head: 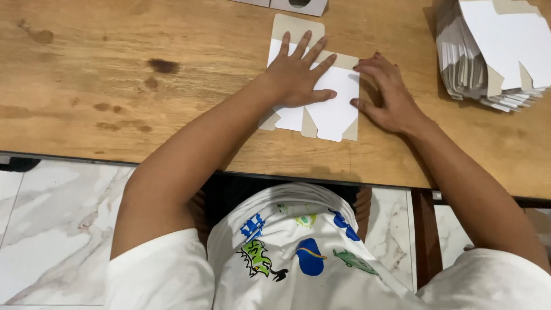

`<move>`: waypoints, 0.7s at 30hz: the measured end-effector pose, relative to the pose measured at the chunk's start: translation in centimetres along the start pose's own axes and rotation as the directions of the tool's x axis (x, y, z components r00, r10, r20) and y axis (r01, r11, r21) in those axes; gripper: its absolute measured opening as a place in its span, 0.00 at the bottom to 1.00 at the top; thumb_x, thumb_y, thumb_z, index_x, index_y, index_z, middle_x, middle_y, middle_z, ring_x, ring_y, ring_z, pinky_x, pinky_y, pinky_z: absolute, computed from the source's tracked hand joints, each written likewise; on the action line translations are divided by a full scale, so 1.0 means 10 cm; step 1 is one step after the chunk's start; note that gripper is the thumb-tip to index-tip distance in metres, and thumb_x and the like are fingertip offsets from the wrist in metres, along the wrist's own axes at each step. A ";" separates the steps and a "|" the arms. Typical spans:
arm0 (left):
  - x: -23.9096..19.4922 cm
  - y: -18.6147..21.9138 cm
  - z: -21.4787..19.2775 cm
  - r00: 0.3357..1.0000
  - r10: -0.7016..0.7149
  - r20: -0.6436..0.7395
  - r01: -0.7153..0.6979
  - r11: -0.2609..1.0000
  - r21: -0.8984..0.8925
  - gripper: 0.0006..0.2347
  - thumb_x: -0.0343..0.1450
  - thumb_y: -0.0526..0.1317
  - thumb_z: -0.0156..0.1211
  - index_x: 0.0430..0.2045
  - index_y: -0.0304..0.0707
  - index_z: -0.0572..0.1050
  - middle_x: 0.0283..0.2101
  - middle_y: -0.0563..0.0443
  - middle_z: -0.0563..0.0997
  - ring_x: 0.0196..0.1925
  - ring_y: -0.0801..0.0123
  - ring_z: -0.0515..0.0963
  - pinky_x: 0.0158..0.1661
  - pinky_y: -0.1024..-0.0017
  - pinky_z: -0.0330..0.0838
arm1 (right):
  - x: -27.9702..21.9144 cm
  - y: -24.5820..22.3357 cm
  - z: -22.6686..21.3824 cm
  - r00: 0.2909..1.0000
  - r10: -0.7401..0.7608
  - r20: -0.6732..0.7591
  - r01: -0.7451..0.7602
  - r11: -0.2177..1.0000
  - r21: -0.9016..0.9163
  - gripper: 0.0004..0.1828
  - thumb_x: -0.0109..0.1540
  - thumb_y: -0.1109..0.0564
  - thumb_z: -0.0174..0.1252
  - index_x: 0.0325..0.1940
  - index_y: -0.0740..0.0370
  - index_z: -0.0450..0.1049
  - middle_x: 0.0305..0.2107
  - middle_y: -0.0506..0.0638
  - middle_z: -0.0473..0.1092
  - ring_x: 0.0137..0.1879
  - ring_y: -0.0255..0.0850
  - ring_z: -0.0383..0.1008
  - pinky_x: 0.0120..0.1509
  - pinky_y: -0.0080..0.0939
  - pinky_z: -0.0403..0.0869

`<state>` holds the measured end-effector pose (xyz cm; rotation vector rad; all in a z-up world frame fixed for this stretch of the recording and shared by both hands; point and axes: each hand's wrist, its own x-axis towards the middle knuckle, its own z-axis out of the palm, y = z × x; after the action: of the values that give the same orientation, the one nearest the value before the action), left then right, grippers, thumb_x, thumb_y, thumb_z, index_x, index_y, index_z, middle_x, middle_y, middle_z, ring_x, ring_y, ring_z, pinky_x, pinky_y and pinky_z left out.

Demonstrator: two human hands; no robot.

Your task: Assembling a white cardboard box from a flat pre-cut sheet by folding and tucking flaps.

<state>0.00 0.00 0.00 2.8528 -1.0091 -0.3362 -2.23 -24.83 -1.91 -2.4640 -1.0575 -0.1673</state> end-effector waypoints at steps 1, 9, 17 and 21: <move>-0.01 0.01 -0.01 1.000 -0.012 0.001 0.012 1.000 0.004 0.36 0.67 0.67 0.24 0.68 0.47 0.39 0.71 0.44 0.31 0.71 0.47 0.27 0.63 0.42 0.21 | 0.06 0.02 -0.03 1.000 -0.011 -0.002 0.011 1.000 0.007 0.30 0.63 0.44 0.49 0.63 0.63 0.57 0.60 0.66 0.57 0.69 0.64 0.47 0.69 0.72 0.49; -0.02 0.00 -0.03 0.999 0.032 0.002 -0.032 0.999 0.018 0.36 0.67 0.66 0.24 0.68 0.49 0.40 0.71 0.44 0.31 0.71 0.48 0.28 0.63 0.43 0.22 | 0.00 -0.03 -0.10 0.963 0.154 0.221 -0.159 0.987 0.007 0.33 0.58 0.45 0.55 0.63 0.55 0.56 0.64 0.60 0.48 0.74 0.64 0.36 0.68 0.75 0.36; -0.01 0.01 -0.01 1.000 0.009 0.004 -0.009 0.998 0.056 0.36 0.67 0.67 0.21 0.68 0.49 0.39 0.71 0.44 0.31 0.72 0.47 0.28 0.63 0.43 0.23 | 0.24 0.24 0.00 0.994 -0.019 -0.105 0.022 0.999 0.023 0.21 0.62 0.51 0.57 0.53 0.65 0.64 0.52 0.61 0.64 0.60 0.56 0.62 0.65 0.58 0.55; 0.03 -0.05 0.10 0.987 0.091 -0.136 -0.101 0.992 -0.074 0.34 0.70 0.65 0.28 0.66 0.42 0.45 0.70 0.36 0.38 0.70 0.42 0.32 0.62 0.41 0.25 | 0.13 0.19 0.05 0.998 -0.003 -0.069 -0.002 0.998 -0.070 0.18 0.65 0.57 0.51 0.58 0.66 0.65 0.56 0.61 0.66 0.69 0.62 0.57 0.65 0.61 0.52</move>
<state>0.26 0.20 -1.11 2.7030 -1.0772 -0.1720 0.01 -24.85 -2.65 -2.5010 -1.0399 -0.2933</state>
